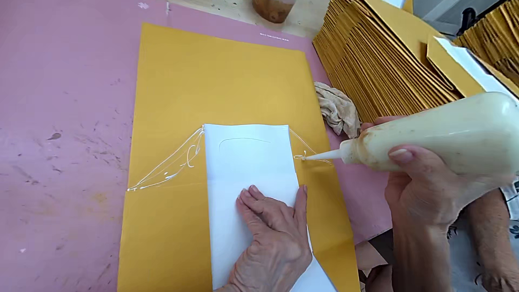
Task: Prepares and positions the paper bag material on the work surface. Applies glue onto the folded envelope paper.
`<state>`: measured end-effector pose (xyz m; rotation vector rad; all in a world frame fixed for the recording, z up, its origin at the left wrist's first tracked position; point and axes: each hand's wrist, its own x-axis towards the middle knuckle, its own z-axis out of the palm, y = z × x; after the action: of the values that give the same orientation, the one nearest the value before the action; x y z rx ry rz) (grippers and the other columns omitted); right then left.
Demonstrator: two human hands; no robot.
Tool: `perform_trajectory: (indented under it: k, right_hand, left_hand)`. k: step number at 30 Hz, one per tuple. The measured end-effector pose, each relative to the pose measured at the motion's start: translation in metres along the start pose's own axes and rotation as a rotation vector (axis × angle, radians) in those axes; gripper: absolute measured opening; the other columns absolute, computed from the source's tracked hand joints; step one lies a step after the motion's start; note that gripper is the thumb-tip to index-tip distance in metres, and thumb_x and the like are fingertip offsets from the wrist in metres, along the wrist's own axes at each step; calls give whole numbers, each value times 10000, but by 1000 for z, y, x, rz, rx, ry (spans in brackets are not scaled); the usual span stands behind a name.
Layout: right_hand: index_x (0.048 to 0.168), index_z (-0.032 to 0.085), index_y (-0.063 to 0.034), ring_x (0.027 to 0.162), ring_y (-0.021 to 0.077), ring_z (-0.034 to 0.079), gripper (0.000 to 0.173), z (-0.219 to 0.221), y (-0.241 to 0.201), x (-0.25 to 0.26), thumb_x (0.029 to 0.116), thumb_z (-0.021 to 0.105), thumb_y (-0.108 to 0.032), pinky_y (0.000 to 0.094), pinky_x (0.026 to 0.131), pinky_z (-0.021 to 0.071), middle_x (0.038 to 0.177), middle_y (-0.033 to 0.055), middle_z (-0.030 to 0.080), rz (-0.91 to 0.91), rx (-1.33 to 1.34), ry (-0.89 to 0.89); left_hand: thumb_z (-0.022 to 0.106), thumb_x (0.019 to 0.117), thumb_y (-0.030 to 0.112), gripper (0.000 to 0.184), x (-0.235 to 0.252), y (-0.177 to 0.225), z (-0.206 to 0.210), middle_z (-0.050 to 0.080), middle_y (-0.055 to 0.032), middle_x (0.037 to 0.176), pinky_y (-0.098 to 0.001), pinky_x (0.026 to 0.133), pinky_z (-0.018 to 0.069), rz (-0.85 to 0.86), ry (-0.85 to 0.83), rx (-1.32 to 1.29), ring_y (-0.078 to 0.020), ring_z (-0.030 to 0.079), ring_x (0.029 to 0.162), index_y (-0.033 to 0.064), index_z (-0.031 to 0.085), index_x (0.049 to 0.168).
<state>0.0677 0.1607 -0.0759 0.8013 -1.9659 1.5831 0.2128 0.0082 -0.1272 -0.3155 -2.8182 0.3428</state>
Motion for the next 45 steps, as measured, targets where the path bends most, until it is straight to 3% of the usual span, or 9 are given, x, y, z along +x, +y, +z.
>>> perform_trajectory:
  k: [3,11,22,33,40,43,45]
  right_hand:
    - [1152,533,-145,932,268,757,601,-5,4,-6,695,917,-211,458,832,655,998,34,750,59,84,58]
    - [1161,507,-114,922,260,758,615,-29,7,-12,689,898,-157,447,815,654,982,41,751,37,8,165]
    - [1183,477,-124,945,275,755,640,-9,9,-2,711,907,-173,482,835,654,1016,30,737,-8,20,164]
    - [1167,514,-117,962,197,743,564,20,12,12,749,890,-164,380,800,655,1040,1,719,-78,22,97]
    - [1148,496,-94,945,84,717,551,45,15,24,748,873,-138,276,824,631,1008,-53,682,-82,33,98]
    - [1084,530,-36,882,154,741,612,56,23,31,637,934,-137,350,783,653,929,16,715,-116,89,163]
    - [1068,547,-35,871,158,744,580,60,22,31,642,931,-124,344,764,654,924,27,721,-96,112,164]
  left_hand:
    - [295,1015,-82,543,1,0,1,645,-247,756,-546,757,524,-14,-1,27,-444,670,693,48,508,1498]
    - [291,1014,-77,552,-1,0,1,649,-271,797,-570,792,509,-13,-18,29,-466,675,736,39,459,1527]
    - [298,1007,-79,560,-2,0,2,652,-256,803,-558,795,504,-13,-11,31,-454,676,752,47,461,1528]
    - [301,1010,-66,553,0,2,-1,672,-272,823,-574,801,507,-31,-37,19,-475,688,778,60,483,1517]
    - [287,1014,-64,557,-1,2,-2,682,-271,843,-568,812,504,-24,-54,42,-472,693,789,71,489,1516]
    - [279,1012,-69,572,-1,2,-2,680,-269,840,-561,821,504,-30,-60,62,-475,693,810,85,477,1527]
    - [290,1011,-58,570,-1,3,-2,683,-276,846,-571,826,505,-34,-60,51,-486,695,818,93,480,1527]
